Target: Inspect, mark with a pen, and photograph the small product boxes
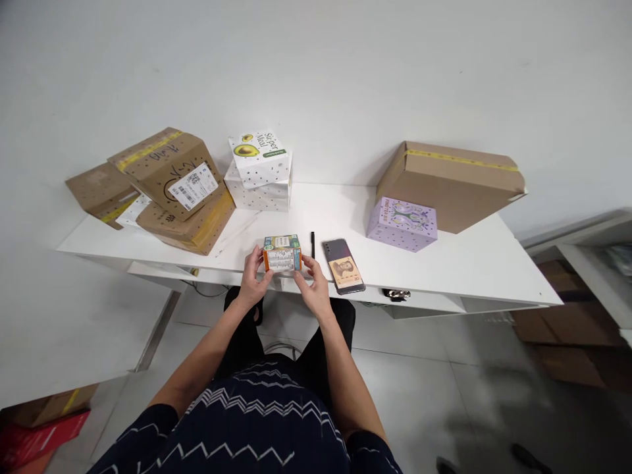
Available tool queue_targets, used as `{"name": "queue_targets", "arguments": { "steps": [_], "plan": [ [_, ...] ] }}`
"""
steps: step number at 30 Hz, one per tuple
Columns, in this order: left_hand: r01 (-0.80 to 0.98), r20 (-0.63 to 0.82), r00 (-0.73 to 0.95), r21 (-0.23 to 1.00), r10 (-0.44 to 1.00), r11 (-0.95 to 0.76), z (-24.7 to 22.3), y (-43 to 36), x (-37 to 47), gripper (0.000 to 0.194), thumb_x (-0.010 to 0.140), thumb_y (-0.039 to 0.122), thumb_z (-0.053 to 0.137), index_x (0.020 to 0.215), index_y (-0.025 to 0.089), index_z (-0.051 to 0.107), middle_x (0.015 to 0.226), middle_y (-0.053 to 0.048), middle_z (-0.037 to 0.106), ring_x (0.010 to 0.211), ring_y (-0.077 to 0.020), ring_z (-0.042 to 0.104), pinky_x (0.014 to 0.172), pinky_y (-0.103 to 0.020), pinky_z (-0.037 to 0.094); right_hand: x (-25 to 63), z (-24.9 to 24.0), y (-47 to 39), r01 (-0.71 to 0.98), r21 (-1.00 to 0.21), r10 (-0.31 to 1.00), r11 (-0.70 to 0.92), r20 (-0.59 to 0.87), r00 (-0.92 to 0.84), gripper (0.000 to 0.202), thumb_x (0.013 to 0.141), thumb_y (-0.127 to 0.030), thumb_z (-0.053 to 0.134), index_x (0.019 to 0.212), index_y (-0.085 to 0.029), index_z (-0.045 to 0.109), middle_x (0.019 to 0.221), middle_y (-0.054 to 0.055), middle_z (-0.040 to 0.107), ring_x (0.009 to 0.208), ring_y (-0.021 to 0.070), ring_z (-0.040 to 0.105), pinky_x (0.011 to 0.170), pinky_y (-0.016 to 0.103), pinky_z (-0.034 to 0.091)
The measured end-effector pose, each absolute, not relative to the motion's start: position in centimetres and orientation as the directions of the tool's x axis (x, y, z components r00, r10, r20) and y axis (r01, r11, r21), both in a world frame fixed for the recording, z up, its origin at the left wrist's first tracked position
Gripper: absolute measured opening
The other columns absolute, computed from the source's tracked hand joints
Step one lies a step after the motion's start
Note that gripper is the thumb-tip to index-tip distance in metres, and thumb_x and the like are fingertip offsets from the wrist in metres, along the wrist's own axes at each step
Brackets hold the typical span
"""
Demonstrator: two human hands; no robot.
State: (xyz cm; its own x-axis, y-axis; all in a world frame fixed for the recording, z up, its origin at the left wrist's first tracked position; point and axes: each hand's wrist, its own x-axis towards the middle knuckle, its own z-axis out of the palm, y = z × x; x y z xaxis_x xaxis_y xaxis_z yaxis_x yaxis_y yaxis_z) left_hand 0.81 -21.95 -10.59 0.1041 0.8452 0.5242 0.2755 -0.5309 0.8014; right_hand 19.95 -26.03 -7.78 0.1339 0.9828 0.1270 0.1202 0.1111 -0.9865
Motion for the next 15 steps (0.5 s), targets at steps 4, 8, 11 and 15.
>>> {"name": "queue_targets", "arguments": {
  "steps": [4,8,11,15],
  "plan": [
    [0.348,0.478,0.027,0.819,0.878,-0.456,-11.7,-22.5,1.0,0.071,0.087,0.029,0.063,0.152,0.025,0.034,0.128,-0.014,0.050,0.121,-0.0266,0.056,0.100,-0.043,0.052,19.4,-8.6,-26.1,0.076,-0.994,0.985,0.074,0.085,0.148,0.051,0.087,-0.054,0.060,0.128,-0.024,0.054,0.129,0.014,0.063,0.116,0.0262,0.063,0.099,0.046,0.051],
    [0.275,0.302,-0.035,0.919,0.953,-0.282,-11.5,-22.8,1.1,0.067,0.083,0.036,0.067,0.145,0.024,0.046,0.127,-0.014,0.054,0.118,-0.0279,0.059,0.098,-0.044,0.052,18.8,-8.6,-26.0,0.089,-0.995,0.985,0.050,0.064,0.161,0.056,0.087,-0.059,0.058,0.130,-0.023,0.056,0.128,0.015,0.061,0.112,0.0262,0.063,0.092,0.044,0.055],
    [0.207,0.181,-0.061,0.964,0.982,-0.165,-10.3,-22.4,1.3,0.048,0.090,0.046,0.059,0.133,0.023,0.060,0.125,-0.013,0.059,0.119,-0.0285,0.059,0.100,-0.044,0.051,18.7,-7.6,-25.6,0.135,-0.990,0.982,0.028,0.053,0.183,0.058,0.087,-0.061,0.055,0.130,-0.022,0.058,0.127,0.015,0.058,0.107,0.0255,0.063,0.090,0.043,0.056],
    [0.147,0.228,-0.104,0.966,0.968,-0.212,-9.5,-21.9,1.5,0.049,0.092,0.053,0.056,0.130,0.022,0.061,0.129,-0.013,0.062,0.122,-0.0261,0.059,0.106,-0.043,0.048,18.7,-6.3,-24.9,0.163,-0.982,0.981,0.099,0.123,0.149,0.052,0.090,-0.059,0.054,0.129,-0.026,0.060,0.129,0.012,0.058,0.116,0.0250,0.060,0.100,0.043,0.050]
  ]
}}
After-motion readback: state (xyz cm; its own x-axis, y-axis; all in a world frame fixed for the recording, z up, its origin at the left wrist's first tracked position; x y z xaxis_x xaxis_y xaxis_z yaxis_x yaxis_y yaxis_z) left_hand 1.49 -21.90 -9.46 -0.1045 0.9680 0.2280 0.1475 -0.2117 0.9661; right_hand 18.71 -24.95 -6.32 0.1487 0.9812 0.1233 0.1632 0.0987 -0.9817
